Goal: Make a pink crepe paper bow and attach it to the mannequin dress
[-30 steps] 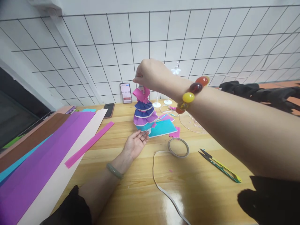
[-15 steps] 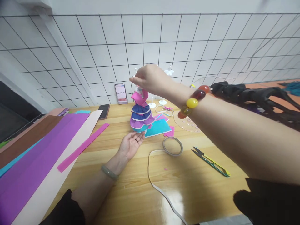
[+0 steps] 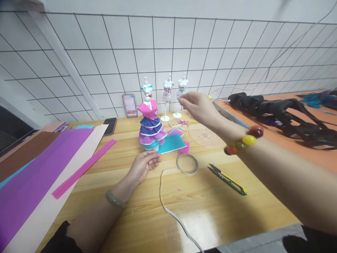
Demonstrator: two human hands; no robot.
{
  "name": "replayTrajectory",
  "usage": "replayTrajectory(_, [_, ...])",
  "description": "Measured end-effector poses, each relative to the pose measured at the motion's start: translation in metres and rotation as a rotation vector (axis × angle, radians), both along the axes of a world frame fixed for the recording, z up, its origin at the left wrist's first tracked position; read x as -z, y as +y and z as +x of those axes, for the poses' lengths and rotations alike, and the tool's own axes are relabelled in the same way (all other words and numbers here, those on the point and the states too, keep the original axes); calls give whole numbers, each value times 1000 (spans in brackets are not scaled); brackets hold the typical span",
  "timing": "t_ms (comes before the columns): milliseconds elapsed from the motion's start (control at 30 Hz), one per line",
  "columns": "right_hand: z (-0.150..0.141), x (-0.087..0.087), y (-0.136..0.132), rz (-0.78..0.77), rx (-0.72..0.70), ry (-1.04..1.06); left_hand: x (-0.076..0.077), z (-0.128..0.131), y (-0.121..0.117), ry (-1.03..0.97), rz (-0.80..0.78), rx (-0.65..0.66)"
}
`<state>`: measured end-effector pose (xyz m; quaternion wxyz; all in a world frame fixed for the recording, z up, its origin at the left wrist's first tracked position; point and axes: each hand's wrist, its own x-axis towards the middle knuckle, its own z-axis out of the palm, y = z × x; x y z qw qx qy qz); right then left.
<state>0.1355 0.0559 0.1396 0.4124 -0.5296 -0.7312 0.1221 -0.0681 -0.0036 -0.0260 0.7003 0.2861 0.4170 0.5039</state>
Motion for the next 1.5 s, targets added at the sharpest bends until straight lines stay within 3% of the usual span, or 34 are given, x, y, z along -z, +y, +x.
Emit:
replayTrajectory(167, [43,64,-23,-215,-28,-106,7,5,-1,207,134,62])
replayTrajectory(333, [48,109,-79,-333,-163,-239,10,11,-5,369,206,145])
replayTrajectory(467, [39,130,-109,-193,-291,-406,6,12,-12,647,335,162])
replayTrajectory(567, [31,143,-115,-91,-247,-519,0,11,-18,947,435,165])
replayTrajectory(767, [11,149,-119,-89,-127,-454,-14,15,-32,1443,605,369])
replayTrajectory(967, [-6,145,-127,-552,-111,15,-26,33,-54,1778,739,401])
replayTrajectory(1167, [-11,151,-124,-943,-166,512,-32,45,-72,1720,793,491])
replayTrajectory(1367, [-8,153,-121,-1040,-120,884,-30,47,-78,1708,903,483])
replayTrajectory(1500, [-4,150,-119,-1023,-118,1013,-30,46,-79,1661,931,440])
